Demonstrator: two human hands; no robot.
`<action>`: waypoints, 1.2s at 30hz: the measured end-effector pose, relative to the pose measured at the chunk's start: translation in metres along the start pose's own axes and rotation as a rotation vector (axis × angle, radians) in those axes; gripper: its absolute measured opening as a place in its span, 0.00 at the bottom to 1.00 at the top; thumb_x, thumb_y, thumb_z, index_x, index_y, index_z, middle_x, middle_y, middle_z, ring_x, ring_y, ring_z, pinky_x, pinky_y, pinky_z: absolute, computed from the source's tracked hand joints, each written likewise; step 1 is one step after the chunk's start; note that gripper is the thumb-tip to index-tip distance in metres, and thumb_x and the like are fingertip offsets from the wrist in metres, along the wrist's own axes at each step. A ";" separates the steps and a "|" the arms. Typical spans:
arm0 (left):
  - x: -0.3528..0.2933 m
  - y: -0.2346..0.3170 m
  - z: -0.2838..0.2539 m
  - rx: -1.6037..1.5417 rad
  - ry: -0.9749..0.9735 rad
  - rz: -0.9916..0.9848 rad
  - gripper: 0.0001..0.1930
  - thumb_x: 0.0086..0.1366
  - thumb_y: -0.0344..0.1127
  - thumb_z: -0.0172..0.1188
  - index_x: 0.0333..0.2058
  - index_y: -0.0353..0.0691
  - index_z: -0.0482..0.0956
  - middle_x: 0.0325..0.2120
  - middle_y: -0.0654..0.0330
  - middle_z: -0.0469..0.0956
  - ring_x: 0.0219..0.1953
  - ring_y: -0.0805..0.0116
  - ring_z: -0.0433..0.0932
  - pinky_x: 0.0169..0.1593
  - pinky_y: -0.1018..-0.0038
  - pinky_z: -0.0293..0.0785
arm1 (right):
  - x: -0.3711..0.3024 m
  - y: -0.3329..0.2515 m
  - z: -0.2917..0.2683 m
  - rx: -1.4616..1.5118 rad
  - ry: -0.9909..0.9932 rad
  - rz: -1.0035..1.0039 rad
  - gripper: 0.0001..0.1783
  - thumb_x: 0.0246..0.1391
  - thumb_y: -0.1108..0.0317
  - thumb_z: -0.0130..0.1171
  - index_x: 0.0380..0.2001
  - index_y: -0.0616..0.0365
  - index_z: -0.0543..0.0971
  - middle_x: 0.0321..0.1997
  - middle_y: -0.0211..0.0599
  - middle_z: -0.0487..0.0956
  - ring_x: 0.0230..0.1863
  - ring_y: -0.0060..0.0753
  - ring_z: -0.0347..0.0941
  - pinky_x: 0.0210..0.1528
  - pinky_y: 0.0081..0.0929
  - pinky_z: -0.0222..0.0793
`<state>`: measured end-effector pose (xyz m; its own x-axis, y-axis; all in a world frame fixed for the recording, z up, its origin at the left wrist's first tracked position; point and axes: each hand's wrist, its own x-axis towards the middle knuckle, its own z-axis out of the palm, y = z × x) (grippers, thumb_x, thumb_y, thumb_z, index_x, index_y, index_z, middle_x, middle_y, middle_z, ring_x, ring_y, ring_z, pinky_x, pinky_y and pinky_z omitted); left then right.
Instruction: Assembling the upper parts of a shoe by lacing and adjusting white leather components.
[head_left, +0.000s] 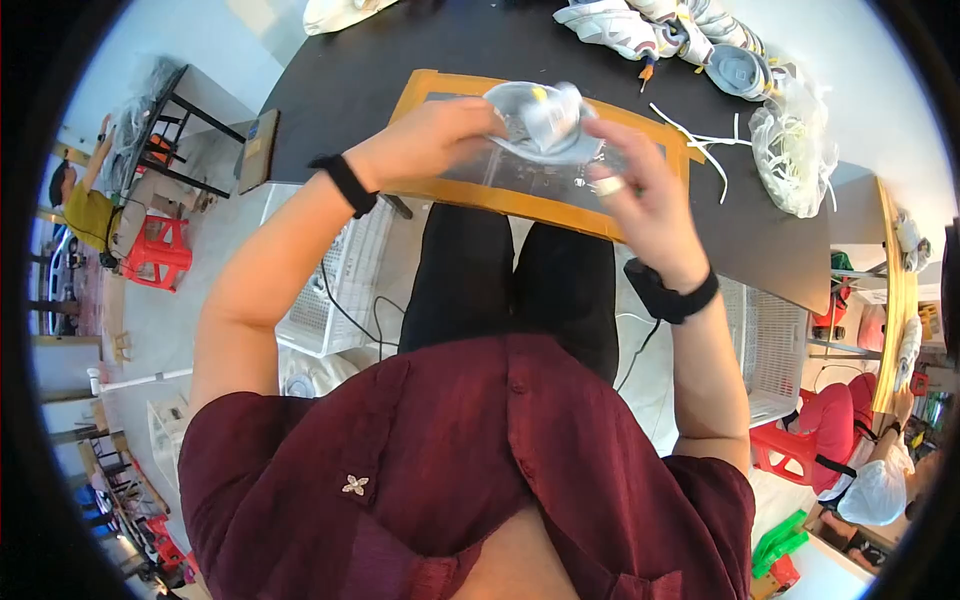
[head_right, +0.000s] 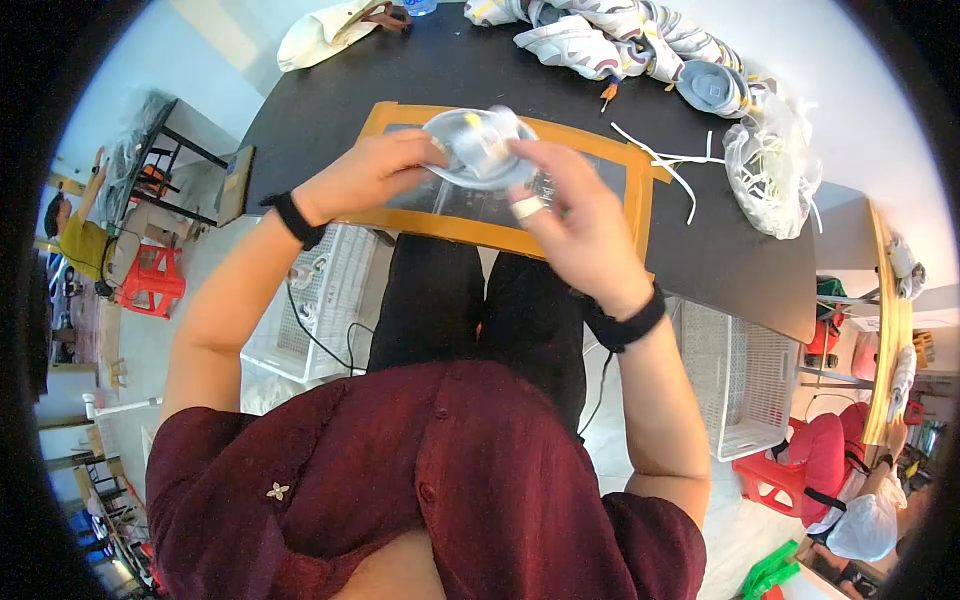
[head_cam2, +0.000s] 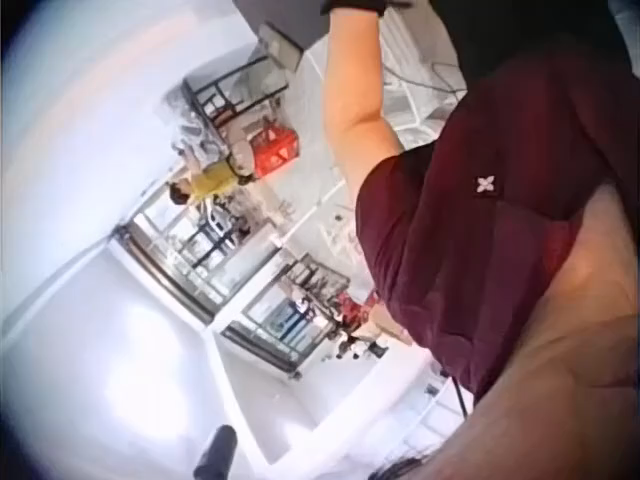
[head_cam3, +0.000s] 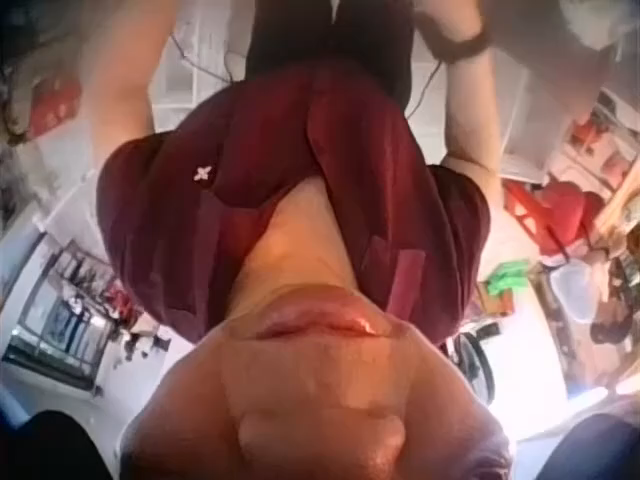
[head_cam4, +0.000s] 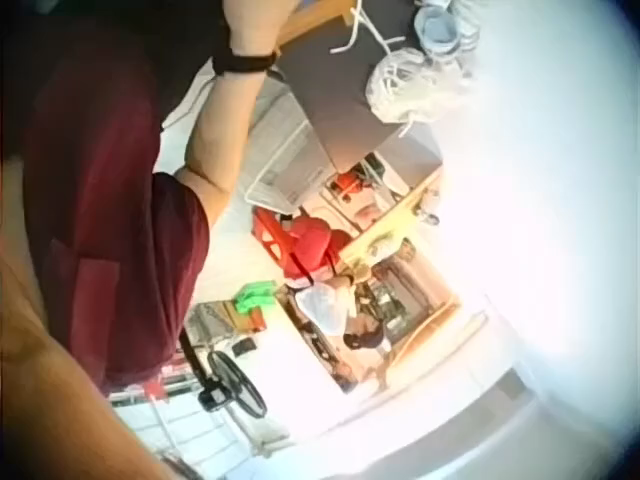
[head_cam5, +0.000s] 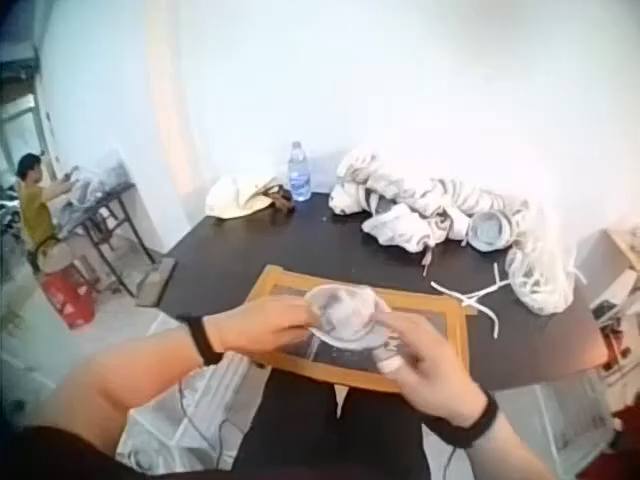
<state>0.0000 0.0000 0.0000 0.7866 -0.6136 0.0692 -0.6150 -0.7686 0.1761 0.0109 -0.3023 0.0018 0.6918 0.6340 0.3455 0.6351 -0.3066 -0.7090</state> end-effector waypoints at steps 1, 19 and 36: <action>-0.004 0.012 -0.008 -0.296 0.029 -0.054 0.16 0.69 0.38 0.56 0.54 0.44 0.73 0.44 0.59 0.78 0.47 0.63 0.76 0.56 0.68 0.71 | -0.004 -0.007 -0.012 0.280 0.063 0.060 0.26 0.59 0.62 0.58 0.59 0.54 0.70 0.61 0.40 0.72 0.63 0.38 0.67 0.64 0.30 0.61; -0.045 0.077 0.055 -1.811 0.354 -0.505 0.09 0.69 0.41 0.56 0.38 0.42 0.78 0.29 0.71 0.77 0.28 0.86 0.73 0.31 0.85 0.69 | -0.015 0.004 0.061 1.555 -0.393 0.357 0.14 0.58 0.67 0.60 0.47 0.57 0.76 0.29 0.21 0.73 0.17 0.09 0.53 0.19 0.11 0.48; -0.089 0.095 0.056 -0.614 0.689 -0.502 0.33 0.56 0.36 0.66 0.59 0.36 0.65 0.52 0.49 0.71 0.53 0.57 0.73 0.54 0.69 0.70 | 0.010 -0.026 0.131 1.590 -0.192 0.599 0.23 0.63 0.60 0.55 0.59 0.52 0.67 0.43 0.22 0.78 0.26 0.12 0.64 0.21 0.14 0.55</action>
<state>-0.1318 -0.0285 -0.0443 0.9230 0.1342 0.3607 -0.2281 -0.5642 0.7935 -0.0441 -0.1946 -0.0568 0.5643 0.8087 -0.1661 -0.7026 0.3647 -0.6111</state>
